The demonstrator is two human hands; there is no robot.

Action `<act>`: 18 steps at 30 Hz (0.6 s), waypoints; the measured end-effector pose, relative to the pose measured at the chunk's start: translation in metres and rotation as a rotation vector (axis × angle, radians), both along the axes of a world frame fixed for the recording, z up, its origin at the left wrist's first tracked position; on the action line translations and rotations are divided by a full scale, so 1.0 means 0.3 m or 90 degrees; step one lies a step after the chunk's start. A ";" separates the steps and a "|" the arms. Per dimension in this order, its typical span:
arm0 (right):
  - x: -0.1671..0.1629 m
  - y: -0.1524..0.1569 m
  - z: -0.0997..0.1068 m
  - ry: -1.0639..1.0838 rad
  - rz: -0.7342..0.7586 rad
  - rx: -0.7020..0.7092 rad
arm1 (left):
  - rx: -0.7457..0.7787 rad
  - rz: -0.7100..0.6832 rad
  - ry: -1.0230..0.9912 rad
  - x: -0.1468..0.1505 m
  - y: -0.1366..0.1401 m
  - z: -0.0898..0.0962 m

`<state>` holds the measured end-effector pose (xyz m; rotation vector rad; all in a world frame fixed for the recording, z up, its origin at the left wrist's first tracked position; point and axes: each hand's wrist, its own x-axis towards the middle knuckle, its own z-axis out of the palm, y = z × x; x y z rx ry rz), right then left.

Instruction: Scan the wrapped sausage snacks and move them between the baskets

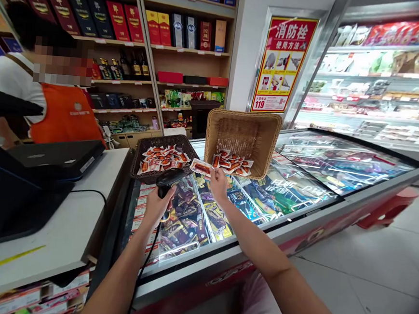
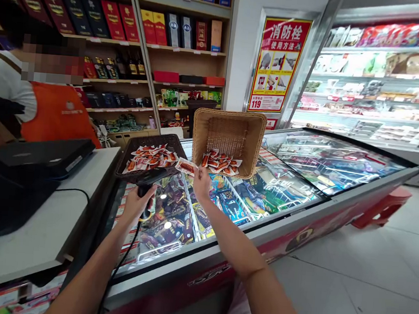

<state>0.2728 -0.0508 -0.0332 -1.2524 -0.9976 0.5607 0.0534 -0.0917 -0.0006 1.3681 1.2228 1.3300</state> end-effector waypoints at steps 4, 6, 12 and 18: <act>-0.004 -0.022 0.022 0.020 0.017 -0.012 | -0.018 0.014 -0.010 0.006 0.002 0.010; -0.004 -0.035 0.035 0.021 0.020 -0.018 | -0.019 0.023 -0.010 0.007 0.006 0.009; -0.012 -0.054 0.062 -0.019 -0.009 -0.042 | -0.009 -0.002 0.032 0.003 0.005 0.000; -0.012 -0.061 0.065 -0.036 -0.007 -0.048 | 0.006 -0.036 0.096 0.001 -0.004 0.007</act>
